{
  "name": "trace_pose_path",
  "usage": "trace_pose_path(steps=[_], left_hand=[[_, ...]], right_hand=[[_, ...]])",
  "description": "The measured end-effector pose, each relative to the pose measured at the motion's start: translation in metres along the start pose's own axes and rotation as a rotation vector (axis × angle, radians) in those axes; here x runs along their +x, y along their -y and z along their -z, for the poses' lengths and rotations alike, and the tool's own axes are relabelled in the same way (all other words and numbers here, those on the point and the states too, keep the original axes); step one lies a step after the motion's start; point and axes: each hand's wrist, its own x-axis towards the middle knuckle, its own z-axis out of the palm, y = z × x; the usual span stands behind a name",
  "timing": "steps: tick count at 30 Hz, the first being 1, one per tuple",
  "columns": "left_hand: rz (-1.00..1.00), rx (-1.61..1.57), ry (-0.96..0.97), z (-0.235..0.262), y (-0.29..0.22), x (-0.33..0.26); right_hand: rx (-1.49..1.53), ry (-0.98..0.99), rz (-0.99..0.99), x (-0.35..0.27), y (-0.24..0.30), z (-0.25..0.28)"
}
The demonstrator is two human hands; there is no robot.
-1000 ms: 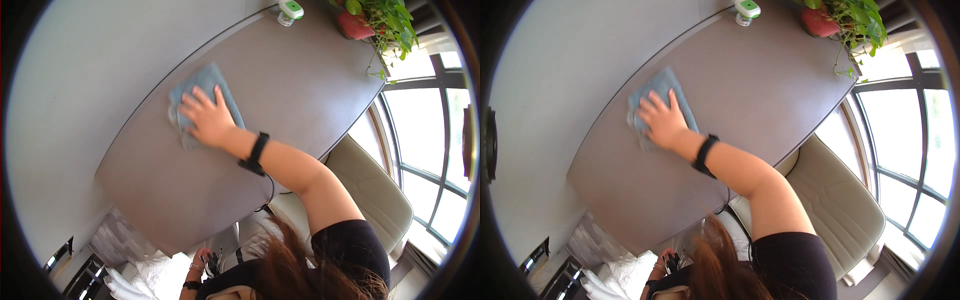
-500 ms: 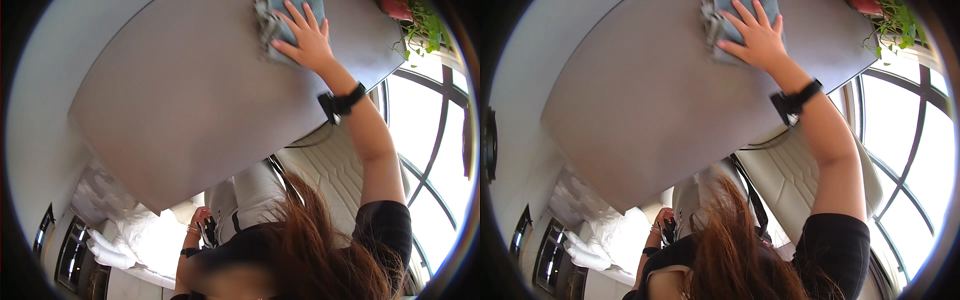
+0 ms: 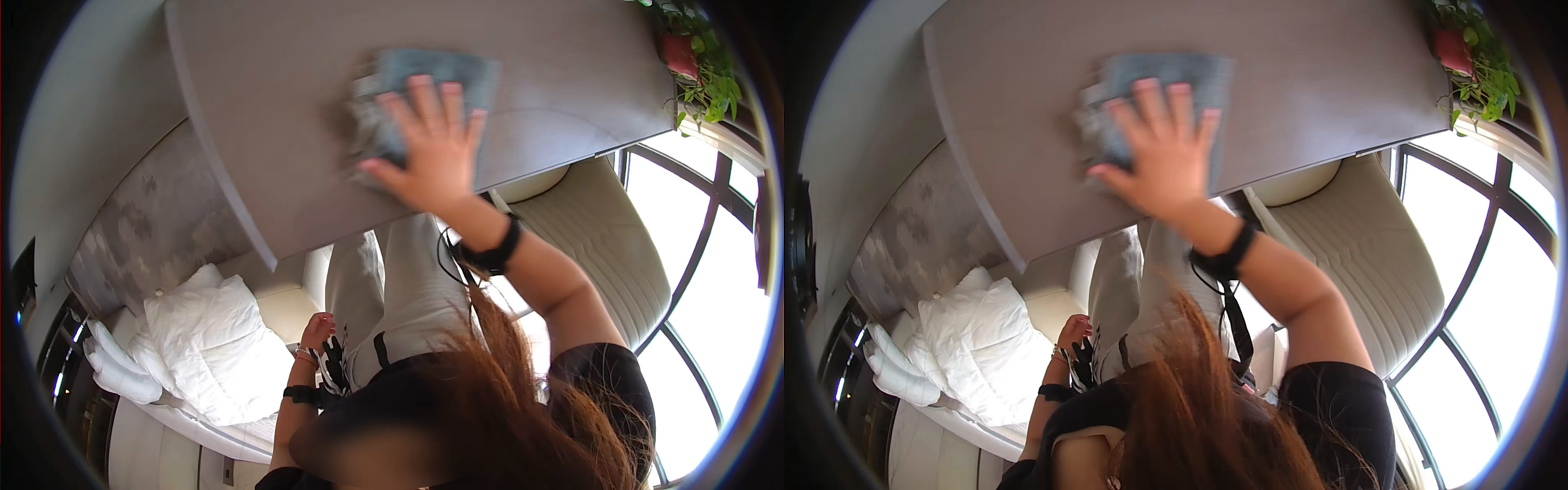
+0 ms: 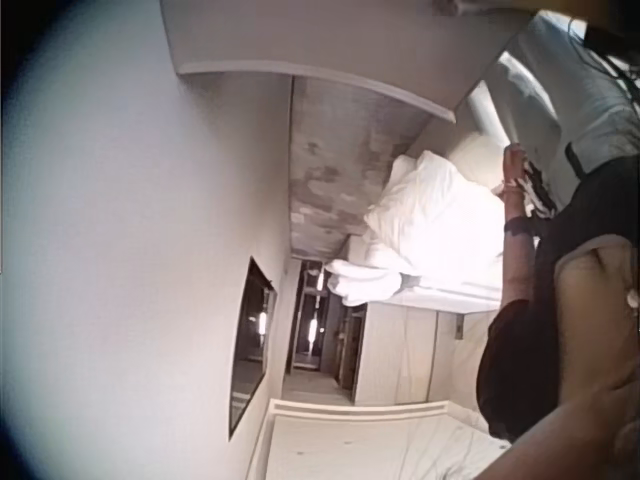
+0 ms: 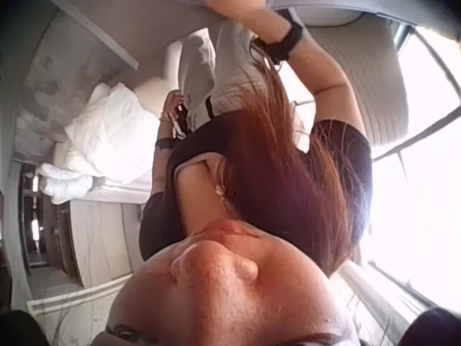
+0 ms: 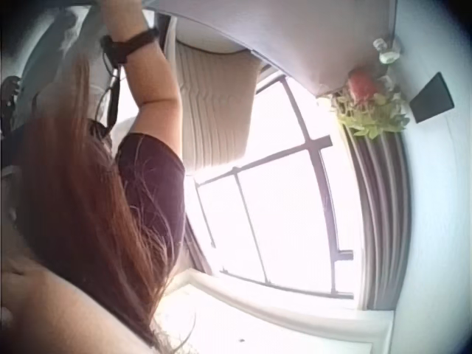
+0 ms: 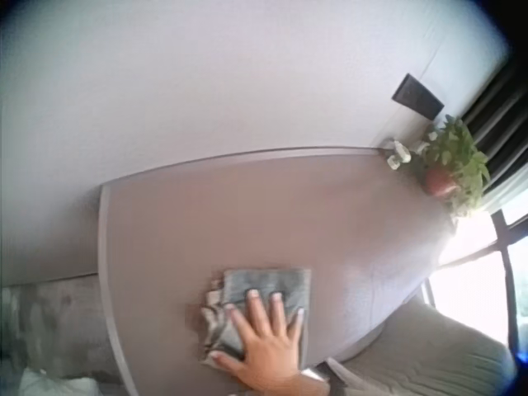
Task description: Wipe the wall paneling and a desk surface using a cleaning cloth.
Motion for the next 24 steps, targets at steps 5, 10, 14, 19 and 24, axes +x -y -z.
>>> trace_pose_path(steps=[5,10,14,19,24], left_hand=[[-0.037,-0.279,0.094,0.081,0.079,0.011],[-0.216,-0.063,-0.115,0.064,0.050,-0.023],[-0.126,-0.099,-0.070,0.065,0.075,-0.008],[-0.212,-0.365,0.022,0.059,0.117,0.008],[0.077,-0.660,0.218,0.119,0.168,0.018]], right_hand=[[0.184,0.133,0.488,-0.031,0.123,-0.041],[-0.113,0.277,0.335,-0.027,0.048,-0.006],[-0.171,-0.194,-0.319,0.041,-0.009,-0.025],[-0.123,-0.201,-0.032,0.082,0.130,-0.055],[0.165,-0.111,0.258,0.005,0.205,-0.056]])
